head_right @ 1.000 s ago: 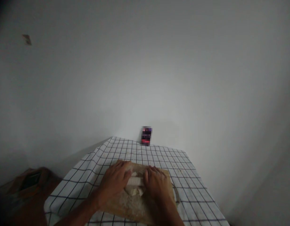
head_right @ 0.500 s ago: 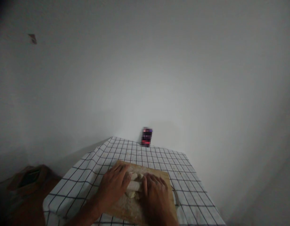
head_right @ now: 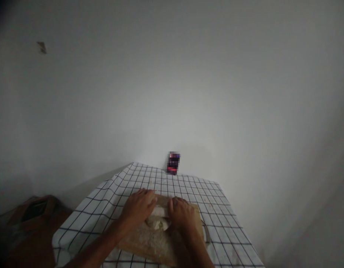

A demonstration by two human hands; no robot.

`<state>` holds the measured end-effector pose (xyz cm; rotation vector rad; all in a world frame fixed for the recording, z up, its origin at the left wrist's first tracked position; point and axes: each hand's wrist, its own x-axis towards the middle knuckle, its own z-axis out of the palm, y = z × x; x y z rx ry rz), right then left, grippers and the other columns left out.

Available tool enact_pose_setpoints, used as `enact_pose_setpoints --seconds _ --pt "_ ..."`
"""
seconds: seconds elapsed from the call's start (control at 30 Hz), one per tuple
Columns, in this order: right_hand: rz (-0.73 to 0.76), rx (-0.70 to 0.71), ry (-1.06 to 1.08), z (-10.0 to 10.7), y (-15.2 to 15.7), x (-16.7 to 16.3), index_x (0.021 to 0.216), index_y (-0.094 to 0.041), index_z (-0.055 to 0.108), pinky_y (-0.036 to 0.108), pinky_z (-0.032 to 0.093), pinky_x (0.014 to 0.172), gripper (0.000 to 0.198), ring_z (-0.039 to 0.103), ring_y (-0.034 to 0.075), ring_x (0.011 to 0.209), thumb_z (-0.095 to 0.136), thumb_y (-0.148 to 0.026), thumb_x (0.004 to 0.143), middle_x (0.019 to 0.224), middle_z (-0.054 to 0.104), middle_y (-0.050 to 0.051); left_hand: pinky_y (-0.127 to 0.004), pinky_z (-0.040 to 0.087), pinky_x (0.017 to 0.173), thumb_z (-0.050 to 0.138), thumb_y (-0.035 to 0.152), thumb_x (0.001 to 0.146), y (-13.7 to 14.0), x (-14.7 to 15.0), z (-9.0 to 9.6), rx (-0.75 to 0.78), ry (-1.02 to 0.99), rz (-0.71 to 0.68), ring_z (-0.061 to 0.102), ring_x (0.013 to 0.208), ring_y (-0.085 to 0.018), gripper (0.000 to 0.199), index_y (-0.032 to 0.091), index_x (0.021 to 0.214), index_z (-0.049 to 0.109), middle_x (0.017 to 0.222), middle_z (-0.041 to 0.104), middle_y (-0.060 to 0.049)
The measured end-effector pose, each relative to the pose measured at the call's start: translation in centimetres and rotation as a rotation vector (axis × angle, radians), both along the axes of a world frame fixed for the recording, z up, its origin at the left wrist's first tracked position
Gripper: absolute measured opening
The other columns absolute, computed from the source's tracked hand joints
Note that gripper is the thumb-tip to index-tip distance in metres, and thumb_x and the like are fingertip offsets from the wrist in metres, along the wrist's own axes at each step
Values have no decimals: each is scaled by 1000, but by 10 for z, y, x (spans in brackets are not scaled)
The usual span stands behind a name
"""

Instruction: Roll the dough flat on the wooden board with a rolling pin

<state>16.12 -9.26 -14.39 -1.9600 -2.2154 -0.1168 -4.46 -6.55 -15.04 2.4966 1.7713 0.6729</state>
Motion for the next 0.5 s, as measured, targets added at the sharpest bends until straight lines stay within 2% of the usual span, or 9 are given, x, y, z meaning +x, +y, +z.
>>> enact_pose_setpoints --seconds 0.1,0.17,0.27,0.4,0.43,0.5 --pt "101 25 18 -26 -26 9 135 -24 84 47 54 126 39 72 36 146 52 -26 111 153 80 16 -58 45 140 50 36 115 -20 -3 -17 104 -68 -54 63 158 -37 37 26 135 80 150 82 -13" --pt "97 60 78 -34 -33 13 138 -27 83 47 50 131 43 69 35 152 48 -30 115 159 78 13 -58 38 144 49 37 116 -22 -4 -21 107 -79 -69 56 165 -37 39 27 139 79 157 79 -12" --pt "44 40 61 -25 -23 10 128 -27 85 41 57 119 45 76 32 141 40 -28 118 148 83 12 -56 42 142 49 38 117 -10 0 -12 33 -24 -63 61 161 -38 40 21 135 81 151 82 -15" --pt "-23 -54 -110 6 2 2 127 -23 81 36 61 91 40 84 32 117 43 -18 115 129 87 15 -54 58 122 44 38 120 9 5 12 -59 64 -20 74 143 -38 43 22 129 82 136 87 -17" --pt "-24 -64 -130 9 4 1 129 -23 80 35 61 89 40 84 32 115 44 -17 114 129 87 16 -54 59 120 44 38 120 11 5 15 -75 84 -25 75 141 -38 43 23 130 82 135 87 -17" --pt "14 -49 -144 6 0 2 131 -23 81 36 62 95 39 83 33 122 47 -15 113 134 86 17 -55 58 120 45 38 119 7 4 11 -76 107 -61 74 141 -38 42 25 130 83 138 86 -16"
